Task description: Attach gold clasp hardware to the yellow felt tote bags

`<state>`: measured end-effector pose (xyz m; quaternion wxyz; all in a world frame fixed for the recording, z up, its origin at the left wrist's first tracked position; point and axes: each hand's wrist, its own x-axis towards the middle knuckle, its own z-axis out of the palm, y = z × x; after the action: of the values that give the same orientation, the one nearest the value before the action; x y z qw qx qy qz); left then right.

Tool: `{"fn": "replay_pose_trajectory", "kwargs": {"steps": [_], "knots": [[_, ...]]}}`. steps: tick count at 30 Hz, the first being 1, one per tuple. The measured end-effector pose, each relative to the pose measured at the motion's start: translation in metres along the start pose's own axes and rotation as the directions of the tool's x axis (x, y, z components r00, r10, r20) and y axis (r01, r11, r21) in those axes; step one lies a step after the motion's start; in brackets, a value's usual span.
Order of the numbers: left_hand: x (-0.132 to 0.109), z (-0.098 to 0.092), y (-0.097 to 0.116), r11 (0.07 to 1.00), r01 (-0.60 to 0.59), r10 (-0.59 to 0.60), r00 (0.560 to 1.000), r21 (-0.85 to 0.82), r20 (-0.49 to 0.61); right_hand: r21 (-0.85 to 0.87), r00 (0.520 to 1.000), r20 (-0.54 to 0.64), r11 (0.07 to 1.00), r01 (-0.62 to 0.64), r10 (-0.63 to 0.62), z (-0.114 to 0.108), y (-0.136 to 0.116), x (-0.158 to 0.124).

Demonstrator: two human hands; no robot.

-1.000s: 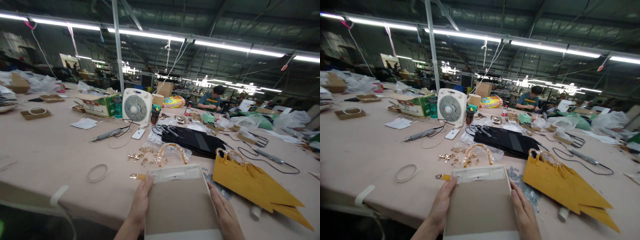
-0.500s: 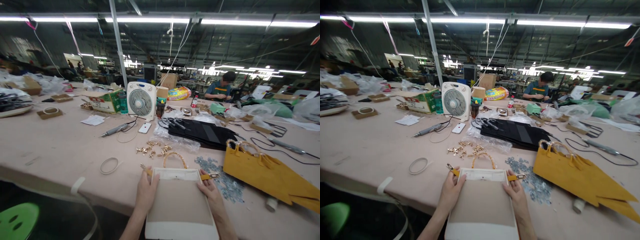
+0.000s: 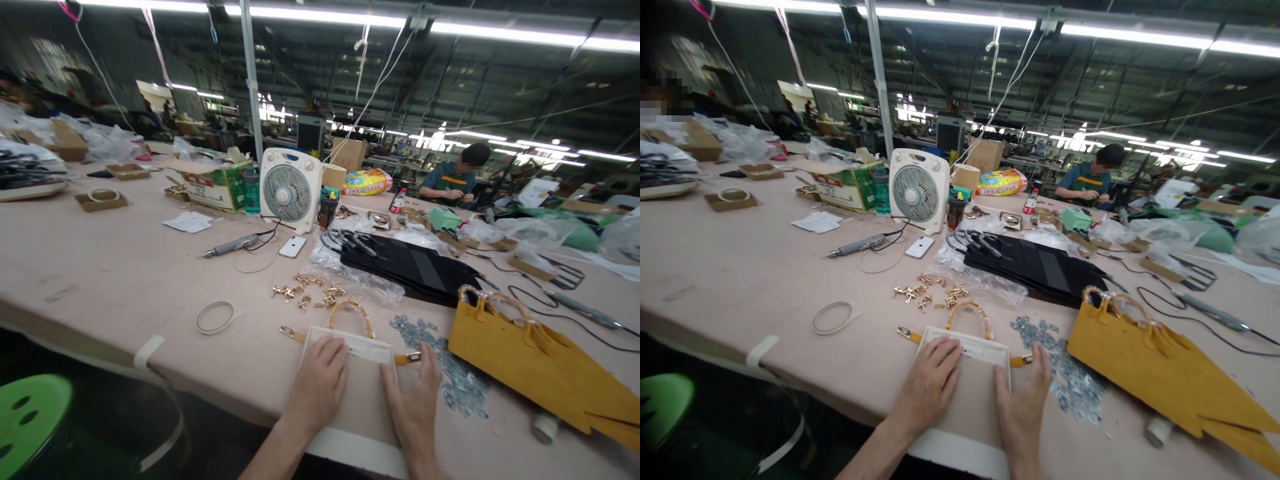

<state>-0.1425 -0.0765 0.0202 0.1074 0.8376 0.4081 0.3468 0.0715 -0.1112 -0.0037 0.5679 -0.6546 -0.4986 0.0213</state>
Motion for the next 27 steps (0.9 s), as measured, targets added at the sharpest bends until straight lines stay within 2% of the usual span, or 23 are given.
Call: {"fn": "replay_pose_trajectory", "kwargs": {"steps": [1,3,4,6,8,10,17,20,21,25,27], "knots": [[0.000,0.002,0.001,1.000,0.001,-0.001,1.000,0.019,-0.007,-0.096,0.989,-0.002,0.984,0.148,-0.148,0.000,-0.002,0.000],[0.000,0.004,0.001,0.999,-0.005,0.006,1.000,0.051,-0.016,-0.191,0.924,0.107,0.904,0.381,-0.367,0.002,-0.005,-0.001],[0.000,0.005,0.001,0.998,-0.009,0.010,1.000,0.065,-0.020,-0.204,0.885,0.192,0.864,0.460,-0.425,0.004,-0.006,-0.001],[-0.001,0.005,0.001,0.996,-0.014,0.016,1.000,0.092,-0.018,-0.199,0.818,0.344,0.816,0.543,-0.460,0.009,-0.006,-0.003],[-0.001,0.005,0.000,0.993,-0.012,0.014,1.000,0.114,-0.016,-0.190,0.788,0.423,0.807,0.560,-0.447,0.013,-0.005,-0.004],[0.000,0.006,0.000,0.992,-0.007,0.009,1.000,0.127,-0.019,-0.186,0.783,0.448,0.811,0.554,-0.432,0.016,-0.004,-0.005],[0.006,0.009,0.002,0.987,0.049,-0.048,0.999,0.150,-0.007,-0.193,0.778,0.479,0.816,0.545,-0.407,0.018,-0.005,-0.002],[0.000,0.013,0.005,0.983,0.081,-0.079,0.997,0.165,-0.023,-0.195,0.769,0.465,0.797,0.572,-0.439,0.020,0.006,-0.006],[-0.003,0.015,0.005,0.981,0.085,-0.082,0.996,0.173,-0.026,-0.191,0.758,0.458,0.781,0.595,-0.465,0.022,0.013,-0.008],[-0.012,0.022,0.001,0.979,0.084,-0.079,0.996,0.187,-0.034,-0.166,0.660,0.433,0.665,0.728,-0.614,0.029,0.043,-0.015],[-0.014,0.024,-0.002,0.980,0.085,-0.081,0.996,0.178,-0.032,-0.159,0.635,0.433,0.639,0.753,-0.640,0.030,0.051,-0.015]]}}
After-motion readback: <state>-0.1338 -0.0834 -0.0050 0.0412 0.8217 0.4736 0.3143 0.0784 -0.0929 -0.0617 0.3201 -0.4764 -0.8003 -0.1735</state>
